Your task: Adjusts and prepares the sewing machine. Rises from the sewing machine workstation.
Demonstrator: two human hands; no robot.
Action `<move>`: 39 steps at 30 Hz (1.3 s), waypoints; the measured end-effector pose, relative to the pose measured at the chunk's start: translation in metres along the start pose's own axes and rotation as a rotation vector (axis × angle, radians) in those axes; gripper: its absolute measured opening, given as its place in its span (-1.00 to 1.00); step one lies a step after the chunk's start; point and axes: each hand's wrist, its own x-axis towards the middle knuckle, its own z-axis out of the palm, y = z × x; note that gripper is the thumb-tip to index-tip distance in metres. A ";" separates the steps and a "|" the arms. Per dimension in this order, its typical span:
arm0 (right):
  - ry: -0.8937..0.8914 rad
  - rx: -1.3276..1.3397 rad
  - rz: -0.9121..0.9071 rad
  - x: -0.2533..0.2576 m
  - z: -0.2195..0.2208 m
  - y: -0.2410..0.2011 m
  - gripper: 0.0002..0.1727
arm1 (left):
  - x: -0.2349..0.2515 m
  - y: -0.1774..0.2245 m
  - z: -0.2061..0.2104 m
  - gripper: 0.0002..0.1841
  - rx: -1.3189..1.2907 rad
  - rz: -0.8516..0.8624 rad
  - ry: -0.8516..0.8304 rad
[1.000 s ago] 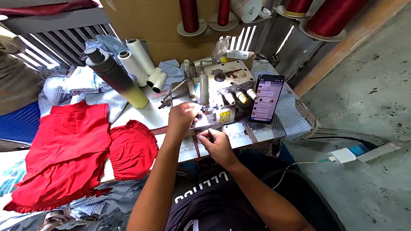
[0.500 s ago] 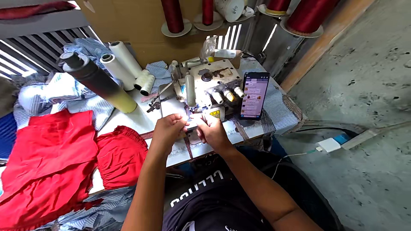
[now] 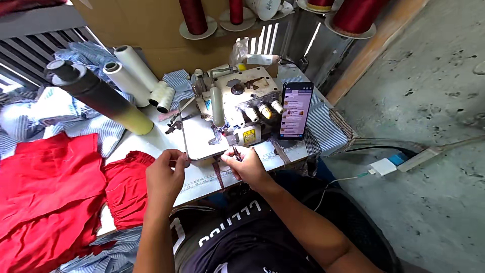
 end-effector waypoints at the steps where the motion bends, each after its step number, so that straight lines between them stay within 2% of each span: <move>1: -0.009 0.000 0.008 -0.002 -0.001 0.005 -0.85 | 0.005 -0.004 0.001 -0.78 0.076 0.023 0.027; 4: -0.033 0.017 0.020 -0.010 -0.001 0.013 -0.86 | 0.016 -0.009 0.006 -0.81 0.197 0.117 0.063; 6: -0.029 0.041 0.016 -0.015 -0.002 0.014 -0.85 | 0.014 0.001 0.008 -0.68 0.215 0.201 0.110; 8: -0.008 0.055 -0.008 -0.019 -0.004 0.014 -0.86 | 0.008 0.017 0.013 -0.65 0.197 0.363 0.122; 11: 0.034 0.055 -0.055 -0.022 -0.007 0.014 -0.85 | 0.006 0.036 0.030 -0.68 0.140 0.666 -0.040; 14: 0.071 0.049 -0.085 -0.022 -0.011 0.013 -0.86 | 0.016 0.037 0.040 -0.69 0.119 0.797 -0.164; 20: 0.077 0.043 -0.118 -0.020 -0.019 0.014 -0.85 | 0.027 0.034 0.040 -0.75 0.095 0.813 -0.156; 28: 0.076 -0.038 -0.163 -0.018 -0.025 0.012 -0.86 | 0.024 0.034 0.046 -0.80 0.031 0.715 -0.150; 39: 0.099 -0.138 -0.239 -0.015 -0.035 0.015 -0.86 | 0.019 0.032 0.060 -0.80 -0.005 0.685 -0.145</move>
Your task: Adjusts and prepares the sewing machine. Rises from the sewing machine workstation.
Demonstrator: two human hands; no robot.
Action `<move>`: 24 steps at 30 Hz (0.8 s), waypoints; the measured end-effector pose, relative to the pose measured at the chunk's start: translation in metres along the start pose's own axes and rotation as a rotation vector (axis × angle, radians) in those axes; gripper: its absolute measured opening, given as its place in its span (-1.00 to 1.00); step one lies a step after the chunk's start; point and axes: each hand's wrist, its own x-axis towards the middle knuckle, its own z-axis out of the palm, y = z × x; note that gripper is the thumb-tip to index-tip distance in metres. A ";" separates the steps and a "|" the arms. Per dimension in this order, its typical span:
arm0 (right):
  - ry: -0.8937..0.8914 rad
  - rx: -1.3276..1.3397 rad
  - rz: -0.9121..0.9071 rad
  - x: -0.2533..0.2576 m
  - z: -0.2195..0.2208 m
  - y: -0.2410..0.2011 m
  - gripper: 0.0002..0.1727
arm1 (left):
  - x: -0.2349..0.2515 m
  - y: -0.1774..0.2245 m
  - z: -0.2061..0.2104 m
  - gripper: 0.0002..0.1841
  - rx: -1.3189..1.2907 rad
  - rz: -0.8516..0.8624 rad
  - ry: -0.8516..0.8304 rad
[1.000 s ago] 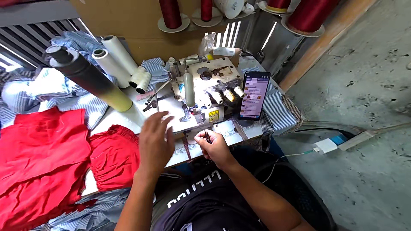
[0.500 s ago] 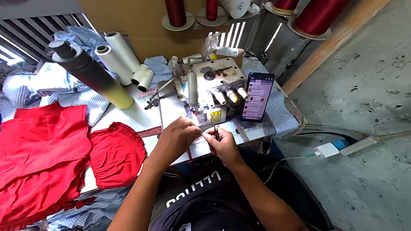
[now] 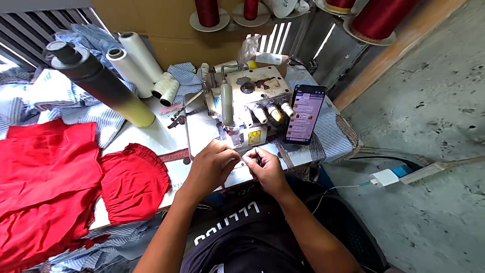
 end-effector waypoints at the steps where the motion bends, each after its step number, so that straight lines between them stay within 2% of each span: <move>1: 0.000 -0.032 -0.015 -0.001 -0.002 0.003 -0.83 | -0.001 0.000 0.001 -0.80 -0.007 -0.001 0.009; 8: -0.006 -0.156 -0.058 -0.013 -0.015 0.030 -0.72 | -0.004 0.004 0.010 -0.88 -0.117 -0.134 0.166; 13: -0.044 -0.196 0.006 -0.014 -0.015 0.026 -0.58 | 0.001 0.012 0.016 -0.90 -0.136 -0.234 0.260; 16: -0.149 -0.004 0.024 -0.012 -0.007 0.011 -0.62 | 0.005 0.015 0.016 -0.91 -0.163 -0.298 0.271; 20: -0.234 0.409 0.142 -0.008 0.008 0.005 -0.70 | 0.004 0.016 0.015 -0.92 -0.216 -0.332 0.267; 24: -0.233 0.516 0.245 -0.003 0.020 0.007 -0.76 | 0.004 0.016 0.014 -0.93 -0.202 -0.331 0.255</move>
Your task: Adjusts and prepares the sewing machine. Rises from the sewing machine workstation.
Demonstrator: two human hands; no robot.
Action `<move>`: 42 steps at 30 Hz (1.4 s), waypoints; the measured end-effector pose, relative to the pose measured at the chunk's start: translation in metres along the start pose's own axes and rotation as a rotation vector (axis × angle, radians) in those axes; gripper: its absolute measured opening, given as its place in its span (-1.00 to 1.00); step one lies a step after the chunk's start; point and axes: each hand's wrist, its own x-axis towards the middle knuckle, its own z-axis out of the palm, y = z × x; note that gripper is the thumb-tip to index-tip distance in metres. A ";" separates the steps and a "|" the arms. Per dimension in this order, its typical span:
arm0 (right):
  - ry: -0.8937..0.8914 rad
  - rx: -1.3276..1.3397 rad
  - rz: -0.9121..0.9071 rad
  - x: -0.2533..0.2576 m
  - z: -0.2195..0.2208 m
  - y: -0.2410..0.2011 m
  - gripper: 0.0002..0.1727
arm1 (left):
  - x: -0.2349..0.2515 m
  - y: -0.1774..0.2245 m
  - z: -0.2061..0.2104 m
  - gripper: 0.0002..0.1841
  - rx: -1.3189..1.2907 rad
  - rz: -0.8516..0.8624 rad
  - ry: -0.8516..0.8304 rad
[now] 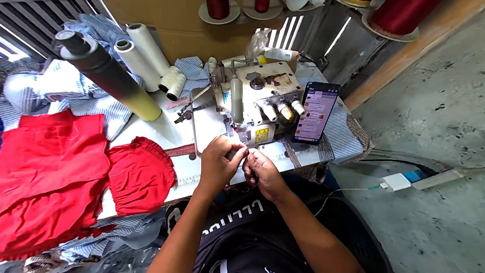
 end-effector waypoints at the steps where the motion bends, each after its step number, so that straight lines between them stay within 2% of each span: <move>1: 0.011 0.001 0.001 0.001 0.002 0.001 -0.77 | 0.000 -0.001 0.000 -0.93 0.004 0.004 0.001; 12: 0.130 0.051 -0.077 0.004 0.005 0.005 -0.78 | -0.001 -0.001 0.003 -0.92 0.054 0.008 0.006; 17: 0.116 0.076 -0.051 0.004 0.002 0.004 -0.74 | -0.002 -0.002 0.005 -0.93 0.063 0.011 0.017; 24: 0.051 0.017 -0.123 0.003 0.001 0.002 -0.73 | -0.001 -0.002 0.002 -0.93 0.032 0.018 0.028; 30: 0.265 0.015 -0.095 0.012 0.007 -0.004 -0.86 | -0.002 -0.007 0.004 -0.93 0.066 0.056 0.024; 37: 0.320 -0.031 -0.166 0.014 0.009 -0.012 -0.90 | 0.004 -0.007 -0.004 -0.91 0.033 0.108 -0.042; 42: 0.331 -0.104 -0.207 0.014 0.007 -0.013 -0.90 | 0.005 -0.005 -0.005 -0.93 0.045 0.134 -0.009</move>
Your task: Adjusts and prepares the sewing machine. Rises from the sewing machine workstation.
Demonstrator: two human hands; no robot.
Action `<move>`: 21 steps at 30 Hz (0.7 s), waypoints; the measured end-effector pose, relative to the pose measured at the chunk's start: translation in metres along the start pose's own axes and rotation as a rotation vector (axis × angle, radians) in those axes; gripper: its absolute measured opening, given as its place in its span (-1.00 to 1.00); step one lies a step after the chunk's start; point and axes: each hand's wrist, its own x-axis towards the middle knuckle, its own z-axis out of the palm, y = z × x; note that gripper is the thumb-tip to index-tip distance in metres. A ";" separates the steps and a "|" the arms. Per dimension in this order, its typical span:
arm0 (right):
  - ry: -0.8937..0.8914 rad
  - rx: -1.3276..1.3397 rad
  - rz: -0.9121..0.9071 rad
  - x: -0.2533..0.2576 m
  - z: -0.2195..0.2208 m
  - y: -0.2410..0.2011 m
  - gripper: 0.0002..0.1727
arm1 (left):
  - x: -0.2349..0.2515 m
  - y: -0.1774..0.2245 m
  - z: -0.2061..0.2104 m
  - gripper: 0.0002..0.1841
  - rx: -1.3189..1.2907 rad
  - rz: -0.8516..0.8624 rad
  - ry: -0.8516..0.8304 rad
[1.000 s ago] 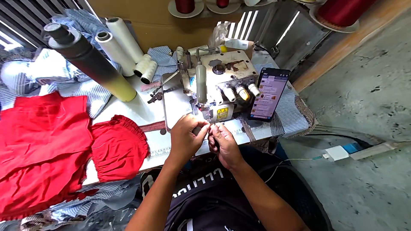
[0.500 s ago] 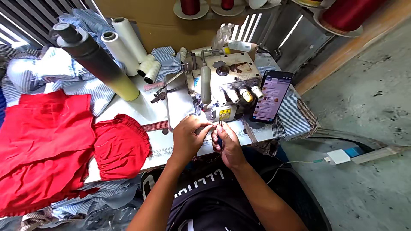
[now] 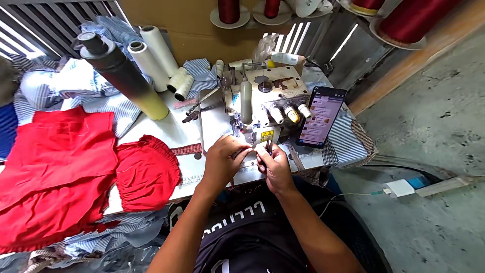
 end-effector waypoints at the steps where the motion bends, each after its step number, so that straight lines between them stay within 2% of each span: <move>1: -0.001 -0.015 -0.011 0.000 -0.001 0.000 -0.90 | 0.000 0.001 0.001 -0.93 0.020 -0.007 -0.003; 7: -0.024 -0.059 -0.061 0.002 -0.007 0.004 -0.89 | 0.001 0.003 0.003 -0.91 0.094 -0.020 -0.085; 12: 0.017 -0.092 -0.078 0.004 -0.008 0.006 -0.89 | 0.000 0.003 0.004 -0.91 0.056 -0.037 -0.061; 16: -0.096 -0.106 0.013 -0.004 -0.008 0.009 -0.69 | 0.002 0.005 0.006 -0.95 0.015 -0.101 0.009; 21: -0.202 0.031 0.130 -0.013 -0.002 0.010 -0.73 | 0.004 0.009 0.007 -0.94 0.042 -0.140 0.015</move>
